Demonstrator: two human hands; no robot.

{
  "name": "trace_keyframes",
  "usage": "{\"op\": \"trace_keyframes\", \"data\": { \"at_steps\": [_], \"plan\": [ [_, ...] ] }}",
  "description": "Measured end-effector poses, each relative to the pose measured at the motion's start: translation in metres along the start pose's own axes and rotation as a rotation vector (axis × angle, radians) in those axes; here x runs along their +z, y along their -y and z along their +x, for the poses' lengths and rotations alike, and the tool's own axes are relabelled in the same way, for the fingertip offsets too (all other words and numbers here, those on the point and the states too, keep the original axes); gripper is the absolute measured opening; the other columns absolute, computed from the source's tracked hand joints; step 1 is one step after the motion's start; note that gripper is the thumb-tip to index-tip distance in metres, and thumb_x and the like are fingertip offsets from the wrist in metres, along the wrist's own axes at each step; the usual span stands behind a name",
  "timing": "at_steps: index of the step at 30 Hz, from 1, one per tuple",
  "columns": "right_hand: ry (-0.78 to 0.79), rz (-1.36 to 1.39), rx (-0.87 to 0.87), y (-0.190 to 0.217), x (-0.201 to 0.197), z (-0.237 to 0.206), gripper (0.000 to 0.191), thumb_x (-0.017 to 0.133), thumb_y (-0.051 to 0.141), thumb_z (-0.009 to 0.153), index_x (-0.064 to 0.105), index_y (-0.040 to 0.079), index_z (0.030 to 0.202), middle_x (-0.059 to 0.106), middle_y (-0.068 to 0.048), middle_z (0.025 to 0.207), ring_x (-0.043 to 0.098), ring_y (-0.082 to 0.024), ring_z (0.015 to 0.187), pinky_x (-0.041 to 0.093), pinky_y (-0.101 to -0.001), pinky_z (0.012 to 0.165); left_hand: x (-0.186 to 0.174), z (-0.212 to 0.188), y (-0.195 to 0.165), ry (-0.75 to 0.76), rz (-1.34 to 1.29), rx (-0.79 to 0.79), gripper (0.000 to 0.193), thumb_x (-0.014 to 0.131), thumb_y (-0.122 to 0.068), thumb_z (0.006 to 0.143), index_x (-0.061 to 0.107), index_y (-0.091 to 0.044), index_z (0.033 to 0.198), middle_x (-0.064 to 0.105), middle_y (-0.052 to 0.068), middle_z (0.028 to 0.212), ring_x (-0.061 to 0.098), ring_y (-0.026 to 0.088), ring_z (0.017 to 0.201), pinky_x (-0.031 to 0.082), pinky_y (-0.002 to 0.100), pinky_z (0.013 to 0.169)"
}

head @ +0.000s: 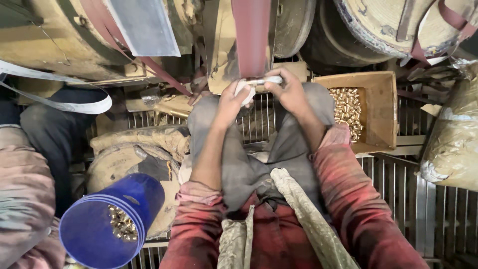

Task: The person repeatedly picks small brass-colored metal parts from a blue bucket, rubs them against a moving sanding belt using a white cloth, and places them into a cardboard box. The process is continuous and repetitive.

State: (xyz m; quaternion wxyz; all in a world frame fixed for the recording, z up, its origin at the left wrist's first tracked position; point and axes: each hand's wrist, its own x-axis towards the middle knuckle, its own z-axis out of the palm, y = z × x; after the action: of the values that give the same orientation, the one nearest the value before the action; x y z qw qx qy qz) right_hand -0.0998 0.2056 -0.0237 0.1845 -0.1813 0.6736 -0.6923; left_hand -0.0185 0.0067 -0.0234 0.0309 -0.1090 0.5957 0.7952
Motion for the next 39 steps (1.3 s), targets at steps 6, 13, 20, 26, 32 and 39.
{"op": "trace_keyframes", "data": {
  "at_steps": [6,13,20,26,32,39],
  "plan": [
    [-0.037,-0.081,-0.088,0.011,0.002,-0.016,0.022,0.073,0.009,0.100,0.063,0.001,0.118,0.064,-0.003,0.115,0.062,-0.011,0.106,0.052,-0.0255,0.091,0.001,-0.009,0.000,0.037,-0.103,-0.022,0.032,0.059,-0.021,0.103,0.060,-0.001,0.127,0.070,0.006,0.100,0.067,0.013,0.080,0.056,0.027,0.069],
    [-0.066,-0.153,-0.070,0.001,0.003,0.001,0.019,0.074,0.009,0.100,0.065,0.001,0.114,0.066,-0.002,0.108,0.062,-0.010,0.100,0.051,-0.0257,0.088,0.005,0.011,0.016,-0.029,-0.150,-0.031,0.025,0.060,-0.021,0.107,0.065,0.003,0.114,0.070,0.007,0.092,0.066,0.014,0.074,0.054,0.029,0.063],
    [-0.081,-0.185,0.026,-0.006,0.002,0.008,0.018,0.074,0.012,0.098,0.067,0.002,0.112,0.068,-0.001,0.100,0.062,-0.009,0.092,0.052,-0.0258,0.083,0.007,0.018,0.020,-0.083,-0.139,-0.055,0.023,0.059,-0.019,0.105,0.067,0.001,0.113,0.069,0.006,0.086,0.064,0.013,0.069,0.051,0.028,0.058],
    [-0.088,-0.133,0.137,-0.004,0.004,0.016,0.020,0.072,0.018,0.101,0.068,0.001,0.110,0.067,-0.001,0.083,0.059,-0.007,0.070,0.049,-0.0237,0.063,0.008,0.020,0.020,-0.095,-0.168,-0.079,0.022,0.058,-0.018,0.104,0.067,-0.001,0.115,0.069,0.006,0.088,0.063,0.013,0.069,0.050,0.027,0.057],
    [-0.087,-0.086,0.185,-0.010,0.003,0.025,0.021,0.064,0.021,0.105,0.066,0.000,0.101,0.066,-0.002,0.078,0.056,-0.007,0.058,0.045,-0.0229,0.053,0.007,0.022,0.022,-0.089,-0.176,-0.071,0.021,0.059,-0.017,0.104,0.065,0.000,0.114,0.070,0.007,0.089,0.065,0.014,0.070,0.051,0.028,0.058],
    [-0.132,0.008,0.374,-0.002,0.007,0.034,0.030,0.057,0.026,0.104,0.065,0.001,0.090,0.058,-0.002,0.067,0.049,-0.009,0.049,0.040,-0.0255,0.043,0.008,0.023,0.015,-0.106,-0.132,-0.086,0.021,0.059,-0.016,0.103,0.066,0.000,0.114,0.069,0.007,0.088,0.064,0.014,0.069,0.050,0.028,0.057]
  ]
}}
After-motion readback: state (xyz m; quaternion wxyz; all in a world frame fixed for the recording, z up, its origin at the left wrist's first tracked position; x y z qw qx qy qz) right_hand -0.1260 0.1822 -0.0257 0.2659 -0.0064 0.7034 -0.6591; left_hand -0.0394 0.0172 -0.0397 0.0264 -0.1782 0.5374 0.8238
